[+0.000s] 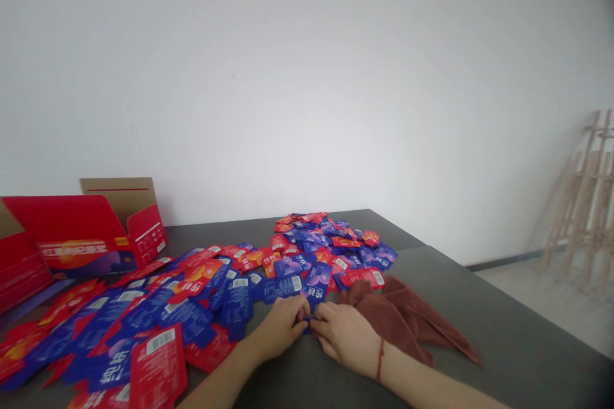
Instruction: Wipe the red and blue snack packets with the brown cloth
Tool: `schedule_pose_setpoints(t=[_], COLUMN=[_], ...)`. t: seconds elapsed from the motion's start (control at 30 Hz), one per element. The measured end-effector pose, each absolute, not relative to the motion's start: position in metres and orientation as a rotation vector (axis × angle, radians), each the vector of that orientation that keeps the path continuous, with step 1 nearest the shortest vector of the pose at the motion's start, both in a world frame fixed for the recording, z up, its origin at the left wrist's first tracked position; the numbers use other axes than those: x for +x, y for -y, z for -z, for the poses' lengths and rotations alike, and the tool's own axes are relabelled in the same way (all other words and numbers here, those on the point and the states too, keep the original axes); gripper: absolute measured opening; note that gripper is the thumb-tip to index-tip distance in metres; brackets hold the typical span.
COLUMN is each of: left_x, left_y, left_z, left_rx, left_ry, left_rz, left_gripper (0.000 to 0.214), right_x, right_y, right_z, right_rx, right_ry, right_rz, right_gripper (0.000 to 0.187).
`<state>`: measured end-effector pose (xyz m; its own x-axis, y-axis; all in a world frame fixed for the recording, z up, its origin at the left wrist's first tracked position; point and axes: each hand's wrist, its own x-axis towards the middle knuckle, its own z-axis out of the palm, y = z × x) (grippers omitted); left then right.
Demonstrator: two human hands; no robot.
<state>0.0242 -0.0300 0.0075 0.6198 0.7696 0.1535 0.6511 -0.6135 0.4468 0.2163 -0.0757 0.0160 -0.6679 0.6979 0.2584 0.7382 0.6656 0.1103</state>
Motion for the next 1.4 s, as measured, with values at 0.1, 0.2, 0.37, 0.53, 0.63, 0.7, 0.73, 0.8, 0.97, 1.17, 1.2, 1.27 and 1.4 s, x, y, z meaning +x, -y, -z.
schedule_pose_setpoints(t=[0.1,0.2,0.37,0.53,0.63,0.7,0.73,0.8,0.97,1.17,1.2,1.27,1.4], left_x=[0.024,0.024,0.024,0.025,0.025,0.025,0.024,0.024,0.025,0.026,0.026,0.025,0.025], left_y=[0.031,0.029,0.026,0.025,0.024,0.024,0.024,0.024,0.022,0.021,0.021,0.021,0.021], left_z=[-0.011,-0.015,-0.013,-0.003,-0.001,-0.001,-0.001,-0.002,-0.002,0.002,0.002,0.004,0.004], left_rx=[2.511,2.475,2.431,2.396,2.406,2.415,2.419,2.42,2.414,2.416,2.421,2.431,2.42], left_ry=[-1.108,-1.073,-1.054,-1.161,-1.161,-1.156,-1.159,-1.175,-1.173,-1.173,-1.17,-1.168,-1.177], left_rz=[-0.462,-0.432,-0.428,-0.486,-0.479,-0.472,-0.468,-0.457,-0.449,-0.471,-0.481,-0.497,-0.494], left_gripper=[0.023,0.033,0.037,0.037,0.04,0.039,0.039,0.037,0.037,0.041,0.042,0.041,0.039], right_x=[0.244,0.271,0.264,0.213,0.199,0.205,0.212,0.231,0.263,0.221,0.211,0.197,0.203], right_y=[0.085,0.089,0.079,0.066,0.068,0.075,0.079,0.088,0.089,0.067,0.067,0.07,0.083], right_z=[-0.016,-0.017,-0.023,-0.023,-0.017,-0.014,-0.013,-0.013,-0.021,-0.027,-0.026,-0.022,-0.014], right_rx=[-1.217,-1.436,-1.728,-1.66,-1.492,-1.347,-1.292,-1.257,-1.507,-1.649,-1.615,-1.52,-1.316], right_ry=[2.64,2.521,2.449,2.568,2.63,2.656,2.66,2.641,2.472,2.534,2.566,2.621,2.627], right_rz=[0.244,0.226,0.273,0.328,0.35,0.33,0.303,0.228,0.184,0.283,0.286,0.298,0.259], right_gripper=[0.018,0.02,0.023,0.022,0.022,0.02,0.019,0.016,0.02,0.019,0.019,0.019,0.016])
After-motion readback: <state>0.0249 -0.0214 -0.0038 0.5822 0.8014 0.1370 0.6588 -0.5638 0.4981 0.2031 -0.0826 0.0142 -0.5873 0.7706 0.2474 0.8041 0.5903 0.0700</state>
